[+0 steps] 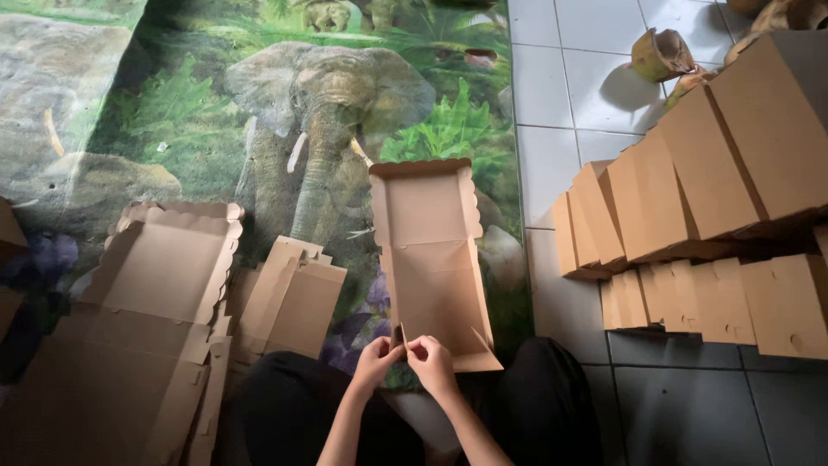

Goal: The person sits on the floor and assembles a flat cardboard piece into a box by folding the side flaps and securing the tabs. They handle the cardboard by hand, folding the edges and tucking the locking tabs into place to form the box structure.

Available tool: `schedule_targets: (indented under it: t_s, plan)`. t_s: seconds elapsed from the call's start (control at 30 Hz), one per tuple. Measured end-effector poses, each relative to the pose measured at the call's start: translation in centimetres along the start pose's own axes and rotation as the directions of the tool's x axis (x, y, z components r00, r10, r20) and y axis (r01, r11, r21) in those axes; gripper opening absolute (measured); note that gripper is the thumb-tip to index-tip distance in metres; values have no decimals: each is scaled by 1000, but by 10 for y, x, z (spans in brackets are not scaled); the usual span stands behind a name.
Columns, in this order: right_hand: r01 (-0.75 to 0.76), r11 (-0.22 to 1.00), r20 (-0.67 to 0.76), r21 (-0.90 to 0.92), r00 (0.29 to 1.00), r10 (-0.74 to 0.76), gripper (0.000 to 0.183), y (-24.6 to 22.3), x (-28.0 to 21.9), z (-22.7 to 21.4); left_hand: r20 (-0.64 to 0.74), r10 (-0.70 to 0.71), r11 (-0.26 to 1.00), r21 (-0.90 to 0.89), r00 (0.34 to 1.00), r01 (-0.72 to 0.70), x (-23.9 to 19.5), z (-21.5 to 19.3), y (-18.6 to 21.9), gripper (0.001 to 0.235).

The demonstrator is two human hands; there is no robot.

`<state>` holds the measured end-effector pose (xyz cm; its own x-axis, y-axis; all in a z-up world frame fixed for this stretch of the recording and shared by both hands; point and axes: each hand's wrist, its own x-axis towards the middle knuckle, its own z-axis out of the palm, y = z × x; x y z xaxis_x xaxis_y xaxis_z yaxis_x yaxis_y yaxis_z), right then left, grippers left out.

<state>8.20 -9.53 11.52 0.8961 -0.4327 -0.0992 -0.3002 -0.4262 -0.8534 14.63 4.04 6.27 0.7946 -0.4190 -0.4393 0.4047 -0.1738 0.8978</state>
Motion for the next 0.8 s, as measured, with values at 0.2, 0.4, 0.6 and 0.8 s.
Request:
schedule_targets:
  t_s: [0.2,0.4,0.6,0.8]
  plan:
    - [-79,993,116,84,991,69,13,14,10,6,-92,6,999,44,996,-2,-5,-1,5,12]
    - [-473,854,304,216,864,402,13,6,17,11,-142,-48,996,72,989,58,-4,-5,1,22]
    - [-264,964,227,-32,937,264,14,40,31,22,-125,-103,993,39,987,108,0,-3,-4,12]
    - [-372,886,409,276,880,242,42,53,39,19,-254,-67,941,305,965,146,-31,5,42,16]
